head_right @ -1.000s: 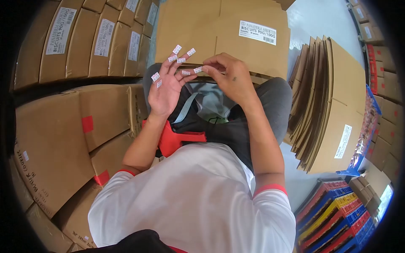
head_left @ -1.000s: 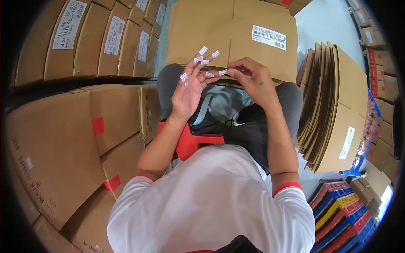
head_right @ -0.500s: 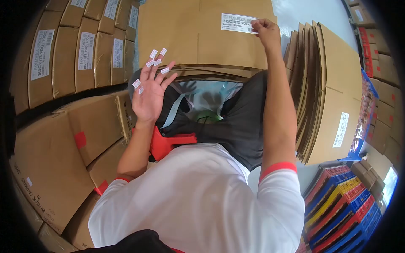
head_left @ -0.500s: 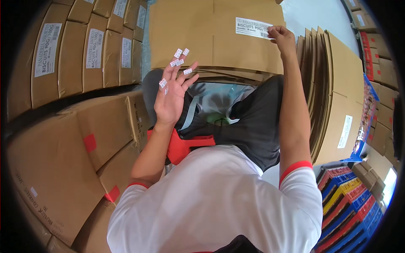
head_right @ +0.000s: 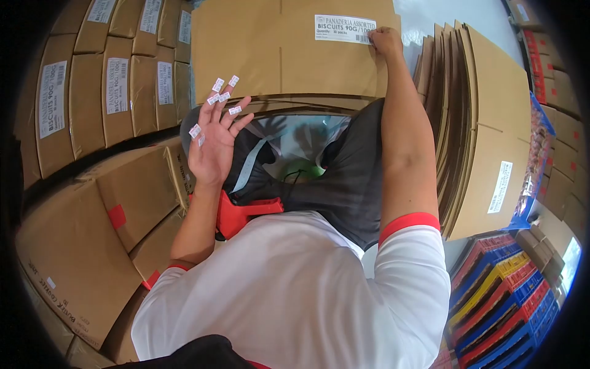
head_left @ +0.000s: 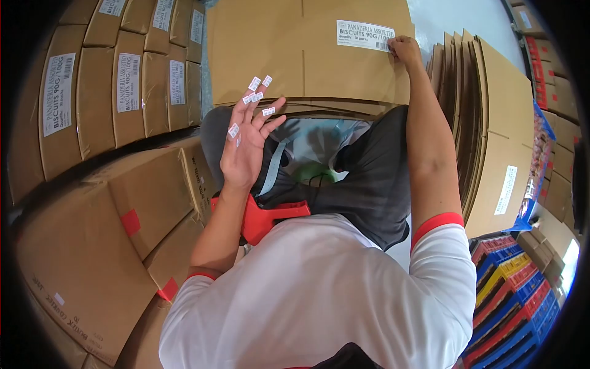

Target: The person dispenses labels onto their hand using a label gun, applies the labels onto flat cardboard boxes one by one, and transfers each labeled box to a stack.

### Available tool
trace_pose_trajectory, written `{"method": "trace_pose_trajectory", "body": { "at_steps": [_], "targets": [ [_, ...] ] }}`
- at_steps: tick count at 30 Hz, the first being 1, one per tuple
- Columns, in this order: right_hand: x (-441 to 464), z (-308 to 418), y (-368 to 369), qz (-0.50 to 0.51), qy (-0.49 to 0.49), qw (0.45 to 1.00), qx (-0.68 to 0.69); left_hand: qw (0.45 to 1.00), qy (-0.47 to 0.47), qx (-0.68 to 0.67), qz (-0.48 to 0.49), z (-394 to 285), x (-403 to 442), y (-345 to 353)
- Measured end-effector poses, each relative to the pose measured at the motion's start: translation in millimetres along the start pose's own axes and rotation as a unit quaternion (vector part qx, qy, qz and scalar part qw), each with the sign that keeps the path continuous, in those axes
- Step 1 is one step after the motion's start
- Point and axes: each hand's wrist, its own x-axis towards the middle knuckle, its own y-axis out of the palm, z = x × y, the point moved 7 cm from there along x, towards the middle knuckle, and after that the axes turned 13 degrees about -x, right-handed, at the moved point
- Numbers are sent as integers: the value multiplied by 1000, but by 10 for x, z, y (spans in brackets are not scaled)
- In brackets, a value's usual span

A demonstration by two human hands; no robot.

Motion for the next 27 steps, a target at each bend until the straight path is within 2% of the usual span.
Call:
{"method": "trace_pose_trajectory", "body": {
  "at_steps": [3, 5, 9, 11, 14, 18, 20, 22, 24, 25, 26, 27],
  "targets": [
    [-80, 108, -46, -3, 10, 999, -40, 1000, 0, 1, -3, 2, 2, -4],
    [-239, 259, -144, -43, 12, 993, -110, 1000, -2, 2, -3, -1, 9, 9],
    [-322, 296, -174, -40, 28, 990, -129, 1000, -3, 2, -5, 9, 8, 6],
    [-327, 188, -299, -81, 103, 974, -187, 1000, -4, 3, -11, 6, 16, 16],
    [-451, -4, -512, -149, 147, 960, -188, 1000, -2, 3, -23, -18, -1, 3],
    [-296, -488, -506, -137, 139, 966, -168, 1000, 8, -13, -9, -28, -17, -47],
    [-309, -587, -432, -56, 164, 977, -127, 1000, 8, -11, 6, -30, -16, -14],
    [-400, -469, -482, -49, 156, 977, -140, 1000, 12, -5, 22, -47, -14, 39],
    [-425, -380, -517, -41, 146, 977, -149, 1000, 0, -4, -10, -25, -32, 18],
    [-422, -397, -490, -42, 159, 986, 20, 1000, 3, -2, -5, -32, -27, 23],
    [-424, -415, -450, -40, 168, 967, 188, 1000, 5, -3, -9, -33, -39, 16],
    [-444, -371, -501, -41, 165, 967, 191, 1000, 7, -3, -12, -40, -43, 13]
  ]
}}
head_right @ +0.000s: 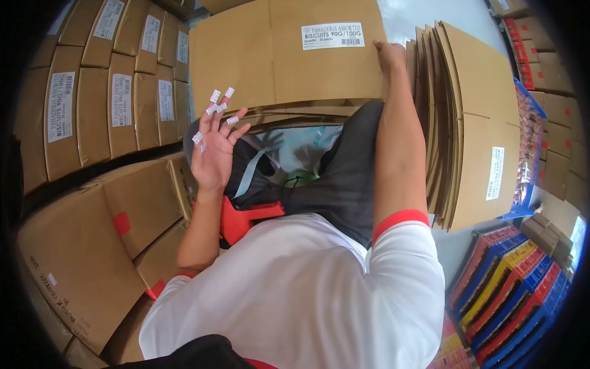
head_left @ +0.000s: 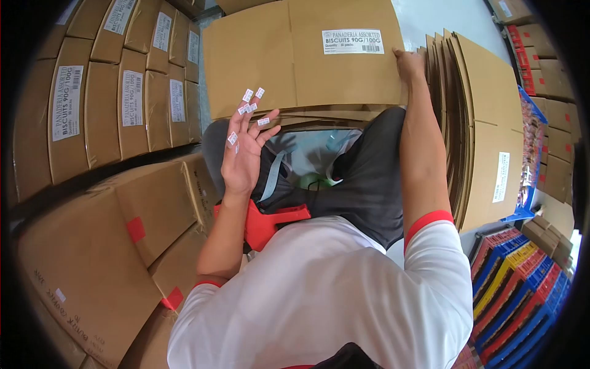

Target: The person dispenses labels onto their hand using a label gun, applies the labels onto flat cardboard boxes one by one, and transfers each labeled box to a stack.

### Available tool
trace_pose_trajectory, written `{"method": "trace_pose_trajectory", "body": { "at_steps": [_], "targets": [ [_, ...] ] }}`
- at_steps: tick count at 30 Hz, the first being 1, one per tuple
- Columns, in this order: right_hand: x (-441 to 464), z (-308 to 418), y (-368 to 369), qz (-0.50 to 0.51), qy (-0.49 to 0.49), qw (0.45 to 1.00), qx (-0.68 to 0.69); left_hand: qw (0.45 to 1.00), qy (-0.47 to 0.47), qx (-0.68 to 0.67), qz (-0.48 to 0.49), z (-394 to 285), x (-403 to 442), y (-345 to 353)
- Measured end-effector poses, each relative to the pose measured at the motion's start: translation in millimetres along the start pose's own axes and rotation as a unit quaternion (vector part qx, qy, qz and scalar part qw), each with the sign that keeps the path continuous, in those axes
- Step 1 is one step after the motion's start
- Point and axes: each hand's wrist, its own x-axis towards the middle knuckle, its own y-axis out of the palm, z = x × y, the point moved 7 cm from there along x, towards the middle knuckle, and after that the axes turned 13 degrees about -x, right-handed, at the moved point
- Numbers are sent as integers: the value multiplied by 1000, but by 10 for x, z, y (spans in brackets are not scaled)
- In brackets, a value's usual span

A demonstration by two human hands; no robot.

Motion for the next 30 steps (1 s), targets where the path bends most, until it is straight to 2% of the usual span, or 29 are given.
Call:
{"method": "trace_pose_trajectory", "body": {
  "at_steps": [2, 3, 5, 7, 10, 11, 13, 14, 18, 19, 21, 22, 24, 25, 27, 28, 29, 30],
  "targets": [
    [-56, 221, -104, 18, -87, 990, 109, 1000, 5, 1, 2, -22, -4, 8],
    [-197, 283, -208, 17, -86, 990, 111, 1000, 6, 0, 0, -30, -22, 8],
    [-793, 580, -719, -80, -180, 977, 86, 1000, 3, 3, 4, -33, -46, 22],
    [-1502, 674, -1242, -127, -210, 954, 170, 1000, 4, 2, 10, -37, -50, 39],
    [-1987, 232, -2257, -193, -236, 932, 198, 1000, 8, -9, 22, -30, -61, 45],
    [-2186, 73, -2549, -212, -244, 912, 251, 1000, 7, -14, 24, -31, -60, 49],
    [-2649, -325, -3133, -302, -254, 883, 255, 999, 4, -23, 29, -26, -64, 64],
    [-2841, -587, -3361, -348, -214, 871, 274, 999, 3, -23, 33, -22, -66, 78],
    [-3326, -1725, -4052, -482, -168, 811, 285, 998, -4, -23, 58, 24, -75, 99],
    [-3383, -1942, -4100, -487, -168, 809, 285, 997, -4, -22, 71, 34, -69, 122],
    [-3478, -2457, -4149, -529, -108, 779, 320, 997, -8, -17, 77, 43, -68, 166],
    [-3490, -2647, -4152, -530, -108, 778, 321, 997, -9, -11, 77, 42, -70, 181],
    [-3441, -3088, -4105, -529, -25, 784, 323, 997, -10, -8, 74, 34, -75, 189],
    [-3354, -3291, -4166, -527, -26, 786, 324, 997, -11, -5, 70, 27, -85, 179],
    [-3243, -3827, -4201, -536, 105, 721, 427, 998, -1, -7, 70, 6, -99, 160],
    [-3461, -3452, -4096, -630, 117, 717, 276, 997, 8, -11, 73, -4, -98, 159],
    [-3514, -3116, -3969, -627, 117, 719, 275, 997, 10, -10, 71, -5, -96, 164],
    [-3604, -2641, -3945, -664, 64, 734, 130, 998, 15, -29, 61, -15, -94, 166]
  ]
}}
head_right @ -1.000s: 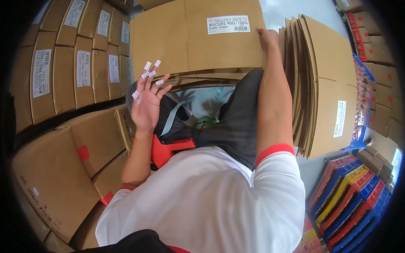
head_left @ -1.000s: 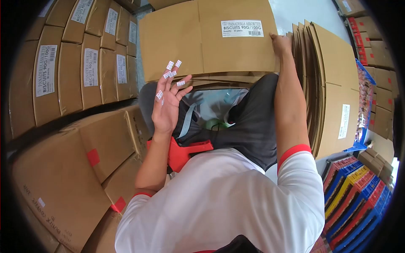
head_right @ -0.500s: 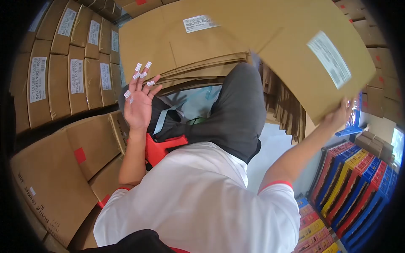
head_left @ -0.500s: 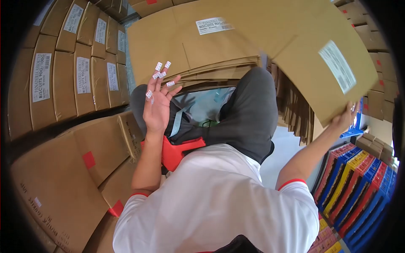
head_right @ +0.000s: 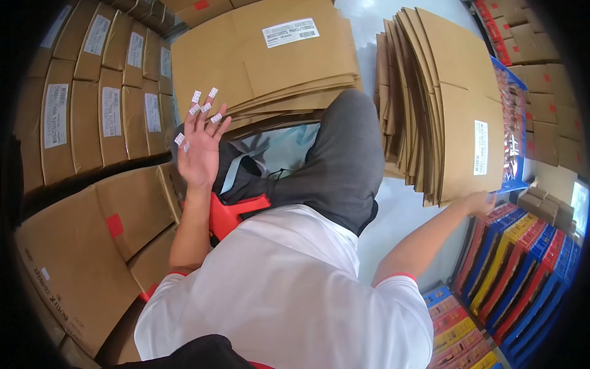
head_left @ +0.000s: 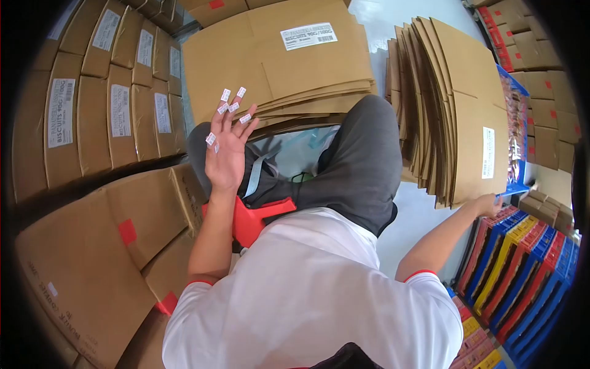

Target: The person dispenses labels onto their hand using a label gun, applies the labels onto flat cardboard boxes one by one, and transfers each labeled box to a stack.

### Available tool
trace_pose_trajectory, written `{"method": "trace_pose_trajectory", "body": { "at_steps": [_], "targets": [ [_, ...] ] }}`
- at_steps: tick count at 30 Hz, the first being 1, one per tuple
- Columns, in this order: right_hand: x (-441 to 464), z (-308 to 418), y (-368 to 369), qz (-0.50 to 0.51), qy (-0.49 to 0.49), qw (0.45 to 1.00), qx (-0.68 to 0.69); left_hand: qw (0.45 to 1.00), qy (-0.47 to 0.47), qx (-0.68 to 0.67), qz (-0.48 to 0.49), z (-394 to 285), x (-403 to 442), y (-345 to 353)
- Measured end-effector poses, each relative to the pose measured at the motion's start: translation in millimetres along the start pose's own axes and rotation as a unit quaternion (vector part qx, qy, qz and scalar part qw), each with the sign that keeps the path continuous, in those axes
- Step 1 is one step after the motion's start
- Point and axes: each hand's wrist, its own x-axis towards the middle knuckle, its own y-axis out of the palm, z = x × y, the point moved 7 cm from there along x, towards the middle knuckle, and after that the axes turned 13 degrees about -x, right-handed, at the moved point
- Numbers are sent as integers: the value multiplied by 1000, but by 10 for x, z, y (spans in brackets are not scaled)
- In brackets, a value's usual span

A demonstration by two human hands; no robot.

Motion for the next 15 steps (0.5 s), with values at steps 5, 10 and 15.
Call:
{"method": "trace_pose_trajectory", "body": {
  "at_steps": [5, 10, 15],
  "targets": [
    [-2336, 1763, 1026, 434, -140, 880, 130, 998, 36, -24, 37, -35, 29, -20],
    [-5004, 2261, 972, 734, -270, 607, 139, 998, 44, 2, 50, -64, 4, -7],
    [-6006, 2305, 622, 840, -237, 473, 118, 996, 65, 46, 29, -115, -23, 7]
  ]
}}
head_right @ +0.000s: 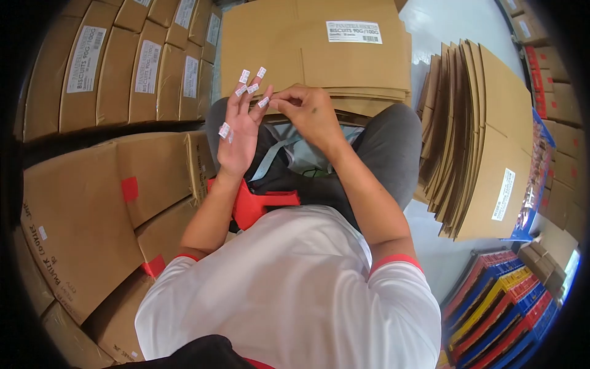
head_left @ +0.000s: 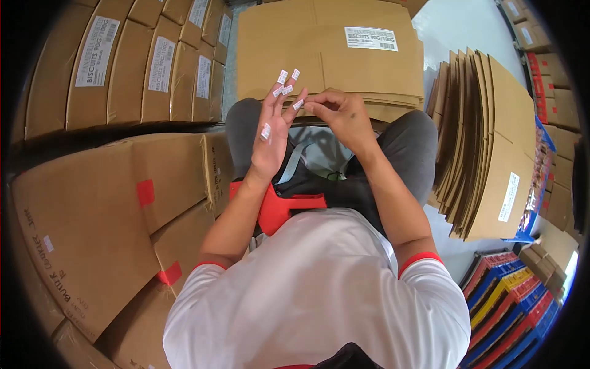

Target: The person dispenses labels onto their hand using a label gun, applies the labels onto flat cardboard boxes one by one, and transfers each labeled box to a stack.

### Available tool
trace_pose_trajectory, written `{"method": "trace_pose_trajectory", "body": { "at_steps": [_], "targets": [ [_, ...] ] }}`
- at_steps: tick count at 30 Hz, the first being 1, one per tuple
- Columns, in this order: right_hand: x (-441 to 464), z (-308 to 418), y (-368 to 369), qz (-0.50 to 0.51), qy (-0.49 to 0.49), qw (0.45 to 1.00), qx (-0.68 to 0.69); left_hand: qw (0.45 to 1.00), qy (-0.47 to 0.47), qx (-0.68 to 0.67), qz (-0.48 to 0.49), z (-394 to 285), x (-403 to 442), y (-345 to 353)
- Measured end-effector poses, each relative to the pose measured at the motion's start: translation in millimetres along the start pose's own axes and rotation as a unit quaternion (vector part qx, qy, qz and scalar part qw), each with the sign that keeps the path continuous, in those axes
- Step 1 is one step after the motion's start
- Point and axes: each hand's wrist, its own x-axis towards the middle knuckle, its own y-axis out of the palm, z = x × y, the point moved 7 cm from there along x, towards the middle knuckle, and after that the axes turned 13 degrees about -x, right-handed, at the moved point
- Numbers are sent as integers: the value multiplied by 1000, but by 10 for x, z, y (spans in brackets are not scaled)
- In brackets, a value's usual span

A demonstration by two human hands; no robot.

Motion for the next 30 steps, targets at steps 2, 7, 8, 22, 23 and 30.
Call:
{"method": "trace_pose_trajectory", "body": {
  "at_steps": [2, 7, 8, 22, 23, 30],
  "targets": [
    [19, -17, 63, -5, 16, 999, 32, 997, 20, 68, -2, -47, 16, 43],
    [23, -31, 22, -46, 31, 996, 74, 993, -24, 104, 42, 21, -36, 43],
    [32, -15, -2, -46, 32, 996, 68, 991, -33, 124, 50, 46, -36, 63],
    [781, -905, -1321, -123, -6, 991, 58, 986, -26, 163, -32, 89, 37, -121],
    [982, -1078, -1636, -156, 18, 987, 29, 986, -35, 160, -37, 104, 39, -143],
    [1971, -2450, -2451, -192, 156, 966, -73, 977, -82, 198, -15, 259, 51, -98]
  ]
}}
